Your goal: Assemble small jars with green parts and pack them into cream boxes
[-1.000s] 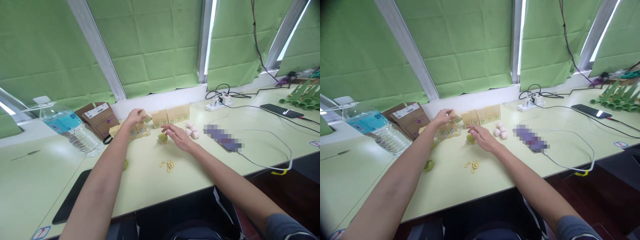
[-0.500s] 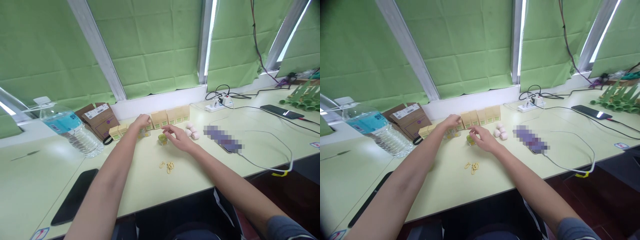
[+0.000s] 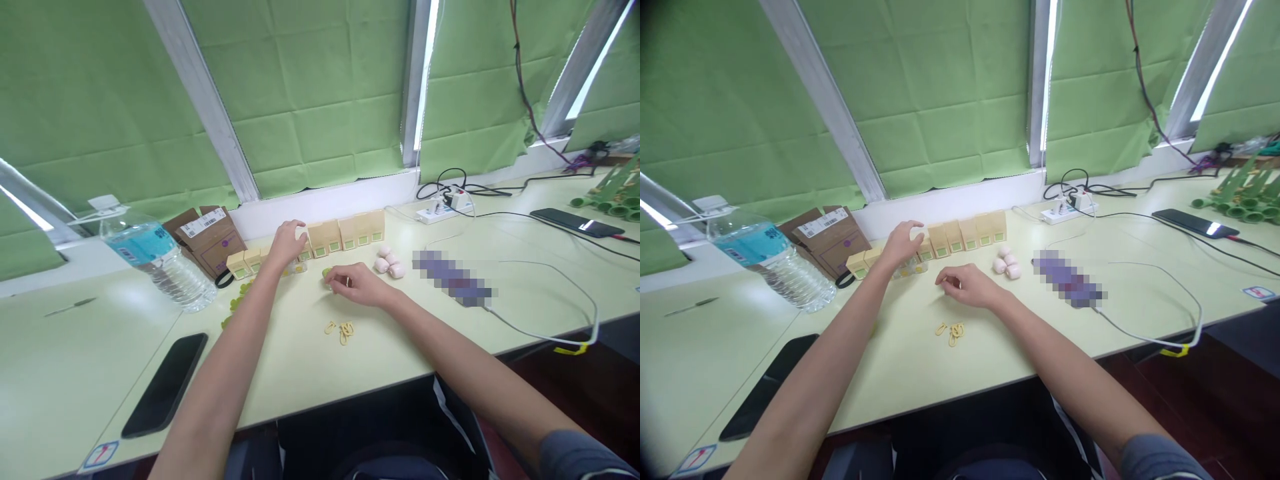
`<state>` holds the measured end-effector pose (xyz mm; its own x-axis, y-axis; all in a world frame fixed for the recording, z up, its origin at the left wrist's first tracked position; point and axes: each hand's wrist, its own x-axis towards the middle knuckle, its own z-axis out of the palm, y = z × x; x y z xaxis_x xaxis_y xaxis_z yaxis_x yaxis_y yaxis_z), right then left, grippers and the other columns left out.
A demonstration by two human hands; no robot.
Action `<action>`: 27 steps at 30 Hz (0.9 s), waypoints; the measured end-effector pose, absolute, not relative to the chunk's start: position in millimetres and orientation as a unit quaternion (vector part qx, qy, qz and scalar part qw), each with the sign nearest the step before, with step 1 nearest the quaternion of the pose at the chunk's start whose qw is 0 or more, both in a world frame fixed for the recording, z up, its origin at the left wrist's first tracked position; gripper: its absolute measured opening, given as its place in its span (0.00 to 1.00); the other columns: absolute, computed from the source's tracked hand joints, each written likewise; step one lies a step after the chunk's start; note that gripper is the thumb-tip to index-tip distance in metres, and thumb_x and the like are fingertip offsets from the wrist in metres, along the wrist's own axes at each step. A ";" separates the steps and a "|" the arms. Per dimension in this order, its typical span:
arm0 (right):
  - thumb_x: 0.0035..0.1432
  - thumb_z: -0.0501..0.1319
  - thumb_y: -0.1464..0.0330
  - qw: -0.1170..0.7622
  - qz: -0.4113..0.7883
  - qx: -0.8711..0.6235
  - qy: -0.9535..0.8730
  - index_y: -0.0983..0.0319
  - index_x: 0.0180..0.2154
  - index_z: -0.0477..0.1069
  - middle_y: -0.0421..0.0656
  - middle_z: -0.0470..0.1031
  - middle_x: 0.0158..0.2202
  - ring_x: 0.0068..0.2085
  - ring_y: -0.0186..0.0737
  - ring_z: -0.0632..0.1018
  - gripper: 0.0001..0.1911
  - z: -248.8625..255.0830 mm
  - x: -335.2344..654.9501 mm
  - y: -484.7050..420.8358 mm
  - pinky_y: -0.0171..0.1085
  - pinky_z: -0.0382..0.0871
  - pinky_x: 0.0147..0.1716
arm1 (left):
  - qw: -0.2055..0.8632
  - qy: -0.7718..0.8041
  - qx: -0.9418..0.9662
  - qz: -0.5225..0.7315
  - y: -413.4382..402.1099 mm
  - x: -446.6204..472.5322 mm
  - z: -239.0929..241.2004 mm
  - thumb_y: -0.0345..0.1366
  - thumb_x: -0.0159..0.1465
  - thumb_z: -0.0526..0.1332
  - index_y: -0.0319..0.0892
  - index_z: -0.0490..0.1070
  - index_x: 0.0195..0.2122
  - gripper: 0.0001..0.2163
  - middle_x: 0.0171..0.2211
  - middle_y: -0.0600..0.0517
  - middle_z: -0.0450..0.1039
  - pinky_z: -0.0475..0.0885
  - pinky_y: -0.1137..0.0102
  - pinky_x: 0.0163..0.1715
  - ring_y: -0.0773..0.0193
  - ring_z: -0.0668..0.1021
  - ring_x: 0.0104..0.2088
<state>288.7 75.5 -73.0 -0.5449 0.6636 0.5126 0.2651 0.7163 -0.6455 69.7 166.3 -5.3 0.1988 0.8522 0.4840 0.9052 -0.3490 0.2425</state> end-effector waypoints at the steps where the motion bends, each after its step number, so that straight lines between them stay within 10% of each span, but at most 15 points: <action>1: 0.60 0.57 0.75 0.382 0.261 -0.275 -0.843 0.60 0.40 0.76 0.38 0.78 0.28 0.28 0.32 0.74 0.11 -72.8 288.4 74.5 0.33 0.67 0.34 | 0.036 -0.553 -0.770 -0.316 152.6 74.4 -3.5 0.35 0.64 0.54 0.41 0.72 0.48 0.13 0.50 0.44 0.75 0.65 0.61 0.57 0.55 0.74 0.53; 7: 0.60 0.57 0.74 0.352 0.278 -0.273 -0.851 0.60 0.41 0.76 0.37 0.77 0.25 0.27 0.32 0.74 0.11 -73.1 289.0 72.5 0.32 0.66 0.32 | -0.151 -0.508 -0.789 -0.312 78.1 92.1 -6.9 0.44 0.68 0.53 0.43 0.70 0.33 0.13 0.30 0.52 0.76 0.69 0.68 0.35 0.63 0.75 0.31; 27: 0.60 0.58 0.72 0.272 0.273 -0.325 -0.864 0.62 0.38 0.79 0.38 0.76 0.26 0.27 0.32 0.71 0.10 -76.6 286.8 75.4 0.32 0.59 0.29 | -0.289 -0.445 -0.844 -0.075 25.6 87.6 -58.0 0.45 0.62 0.59 0.43 0.71 0.33 0.10 0.27 0.54 0.68 0.60 0.70 0.28 0.65 0.69 0.28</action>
